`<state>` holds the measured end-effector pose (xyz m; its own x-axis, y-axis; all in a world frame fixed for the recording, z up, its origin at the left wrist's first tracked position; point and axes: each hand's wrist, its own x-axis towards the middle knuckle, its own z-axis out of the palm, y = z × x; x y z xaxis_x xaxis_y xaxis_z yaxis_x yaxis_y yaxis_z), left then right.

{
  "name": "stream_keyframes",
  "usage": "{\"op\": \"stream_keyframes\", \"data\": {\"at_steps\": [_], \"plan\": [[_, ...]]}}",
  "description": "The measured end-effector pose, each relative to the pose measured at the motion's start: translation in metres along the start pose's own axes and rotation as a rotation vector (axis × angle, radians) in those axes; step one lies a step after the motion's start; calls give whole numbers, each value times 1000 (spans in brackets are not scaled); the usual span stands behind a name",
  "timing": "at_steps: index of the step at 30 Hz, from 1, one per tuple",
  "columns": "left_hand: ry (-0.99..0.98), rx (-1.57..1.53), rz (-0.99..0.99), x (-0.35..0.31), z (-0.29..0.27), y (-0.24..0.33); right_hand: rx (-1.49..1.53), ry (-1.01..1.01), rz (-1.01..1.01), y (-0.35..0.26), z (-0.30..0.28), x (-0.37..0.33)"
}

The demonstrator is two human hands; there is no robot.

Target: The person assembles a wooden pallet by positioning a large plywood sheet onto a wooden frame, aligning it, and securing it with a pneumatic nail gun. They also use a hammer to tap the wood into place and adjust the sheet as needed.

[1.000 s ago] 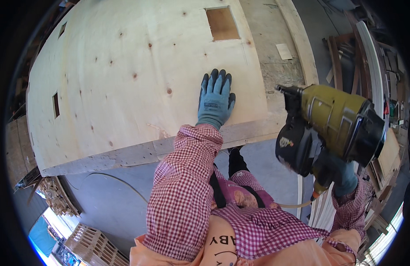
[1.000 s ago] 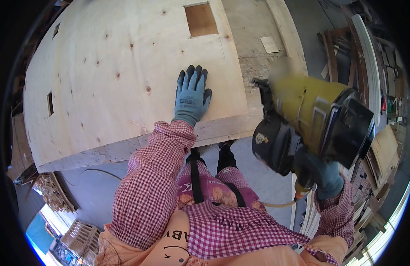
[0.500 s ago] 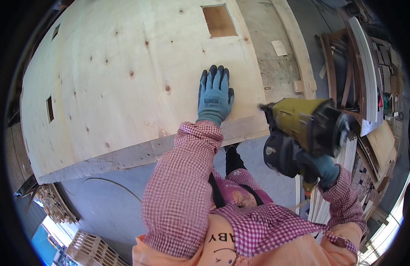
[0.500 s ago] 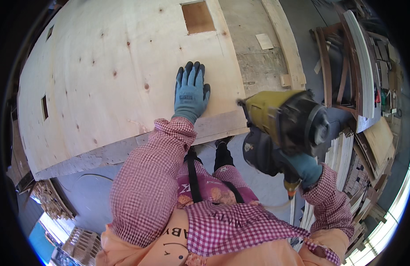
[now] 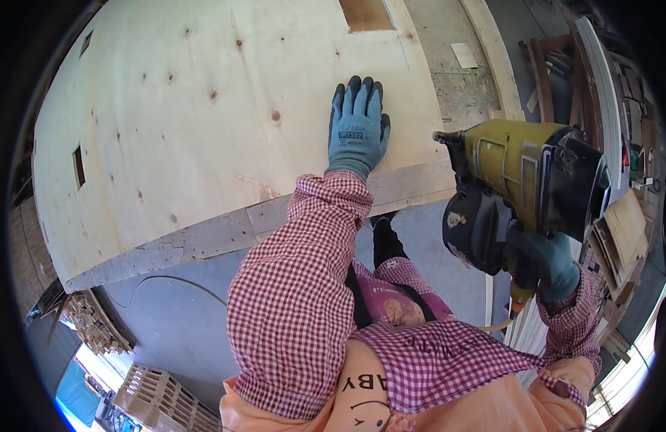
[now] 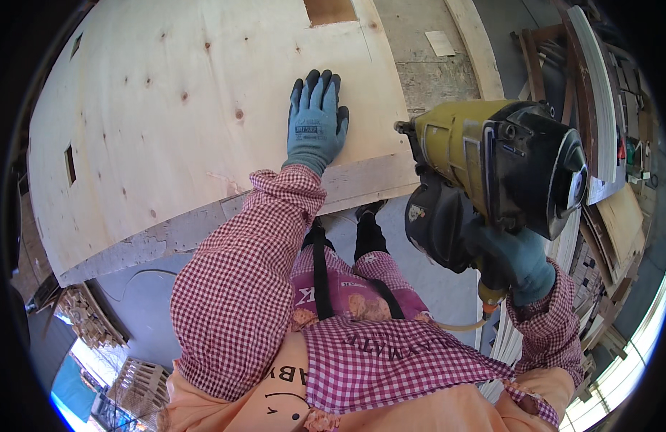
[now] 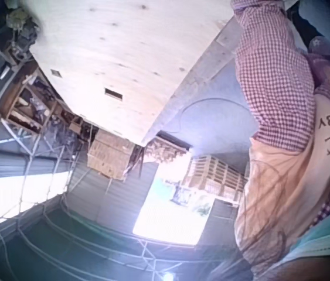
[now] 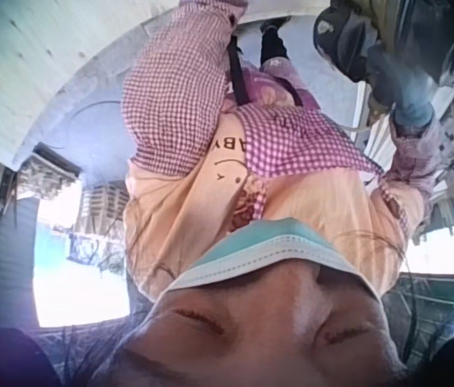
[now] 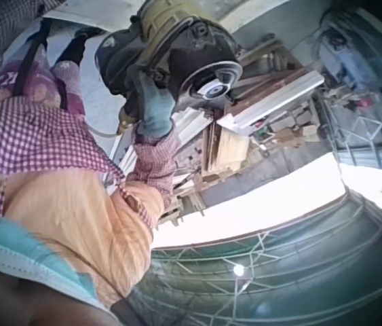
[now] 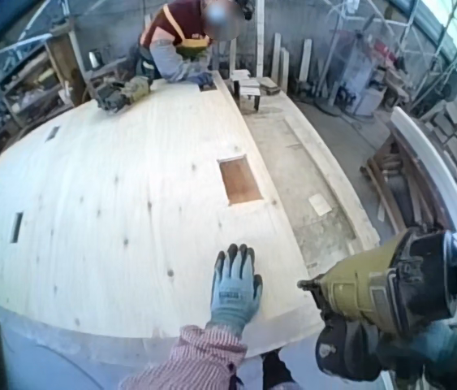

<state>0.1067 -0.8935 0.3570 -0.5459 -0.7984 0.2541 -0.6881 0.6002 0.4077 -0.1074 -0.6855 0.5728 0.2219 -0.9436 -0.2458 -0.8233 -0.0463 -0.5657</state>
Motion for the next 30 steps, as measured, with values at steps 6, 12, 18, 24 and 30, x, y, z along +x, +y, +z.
{"op": "stream_keyframes", "data": {"at_steps": [6, 12, 18, 24, 30], "plan": [[20, -3, 11, -2, 8, 1, 98, -13, 64, -14, -19, 2], [27, -8, 9, 5, 5, 0, 32, -63, 20, 14, -1, 28], [17, -15, -17, 1, 5, 2, 387, -88, 447, -6, -24, 8], [12, -46, -29, 4, 3, 3, 732, -122, 808, -9, -9, 32], [10, -18, -14, 3, -1, 6, 646, 39, 486, 33, -18, -5]]}}
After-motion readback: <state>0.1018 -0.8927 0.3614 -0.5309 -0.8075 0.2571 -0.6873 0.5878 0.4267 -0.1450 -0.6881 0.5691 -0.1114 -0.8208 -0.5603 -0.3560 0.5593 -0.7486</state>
